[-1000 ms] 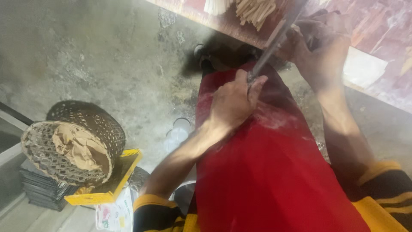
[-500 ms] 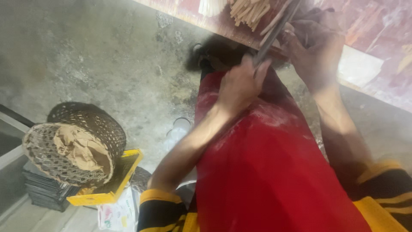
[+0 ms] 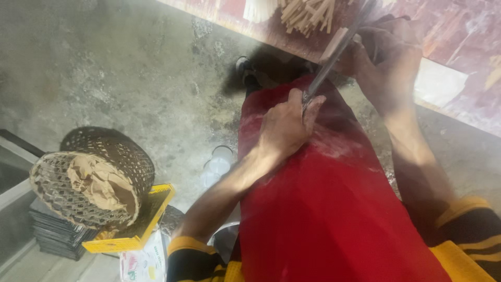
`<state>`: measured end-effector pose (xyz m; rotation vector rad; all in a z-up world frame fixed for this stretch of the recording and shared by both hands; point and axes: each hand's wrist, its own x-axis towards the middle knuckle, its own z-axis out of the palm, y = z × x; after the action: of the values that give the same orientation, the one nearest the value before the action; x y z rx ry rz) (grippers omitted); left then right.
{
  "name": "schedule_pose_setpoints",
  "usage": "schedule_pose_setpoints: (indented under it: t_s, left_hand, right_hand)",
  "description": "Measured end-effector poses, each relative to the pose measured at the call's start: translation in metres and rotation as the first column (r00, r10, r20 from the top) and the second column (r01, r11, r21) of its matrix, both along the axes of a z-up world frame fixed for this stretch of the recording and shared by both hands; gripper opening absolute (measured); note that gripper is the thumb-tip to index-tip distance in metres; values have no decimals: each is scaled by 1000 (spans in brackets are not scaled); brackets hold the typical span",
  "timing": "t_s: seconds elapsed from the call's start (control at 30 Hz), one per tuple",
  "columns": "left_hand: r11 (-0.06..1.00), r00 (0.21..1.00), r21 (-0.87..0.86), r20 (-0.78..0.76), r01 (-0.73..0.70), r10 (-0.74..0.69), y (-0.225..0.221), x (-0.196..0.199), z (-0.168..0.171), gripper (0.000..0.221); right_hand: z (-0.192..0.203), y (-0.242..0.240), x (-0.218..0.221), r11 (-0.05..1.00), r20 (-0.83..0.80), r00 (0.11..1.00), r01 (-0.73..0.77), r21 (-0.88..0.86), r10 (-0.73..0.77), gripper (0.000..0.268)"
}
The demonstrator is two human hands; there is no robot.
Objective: The person uses a long metal scraper to shave thin strips from a block of dough and kemudian collects the strips on a metal tray.
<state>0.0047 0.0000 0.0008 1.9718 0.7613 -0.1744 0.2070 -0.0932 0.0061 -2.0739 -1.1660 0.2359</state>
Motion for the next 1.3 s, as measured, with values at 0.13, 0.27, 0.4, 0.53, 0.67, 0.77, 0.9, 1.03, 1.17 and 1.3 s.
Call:
schedule_pose_setpoints:
  t_s: [0.13,0.27,0.4,0.53,0.67,0.77,0.9,1.03,1.17,1.3]
  left_hand:
    - [995,999,99,34,-1,-2,3,16,0,49]
    - [999,998,-34,-59,6,-8,8,32,-8,44]
    - [999,1000,43,-4,-11,11,11,30,-13,44]
    - [966,985,239,165,-95,56,14,14,-7,44]
    - [994,994,-89,-90,-70,62,5,-6,3,44]
    - [1000,1000,-3,6,-31,31,6,-4,6,47]
    - [998,998,69,69,0,-5,1,9,5,50]
    - [998,994,-52,-106,29,-35,0,23,-5,48]
    - [999,995,-30,-96,12,-15,0,32,-14,47]
    - [975,992,196,95,-100,82,1,26,-7,44]
  right_hand:
    - [0,2,0,1000,-42,999,11,-17,-12,17]
    - [-2,1,4,1000,-21,1000,-9,-25,8,13]
    - [2,2,4,999,38,999,-36,-19,37,14]
    - [5,7,8,998,-177,984,18,-53,-27,19]
    - [9,0,0,1000,28,1000,-7,-10,7,20]
    - [8,4,0,998,-103,993,59,-37,-63,17]
    - [5,0,-1,995,-98,991,87,-49,-92,18]
    - [1,-3,3,1000,38,999,-3,-12,3,20]
    - [-3,-10,5,1000,15,1000,-17,-16,17,19]
    - [-4,-6,4,999,24,1000,-15,35,14,19]
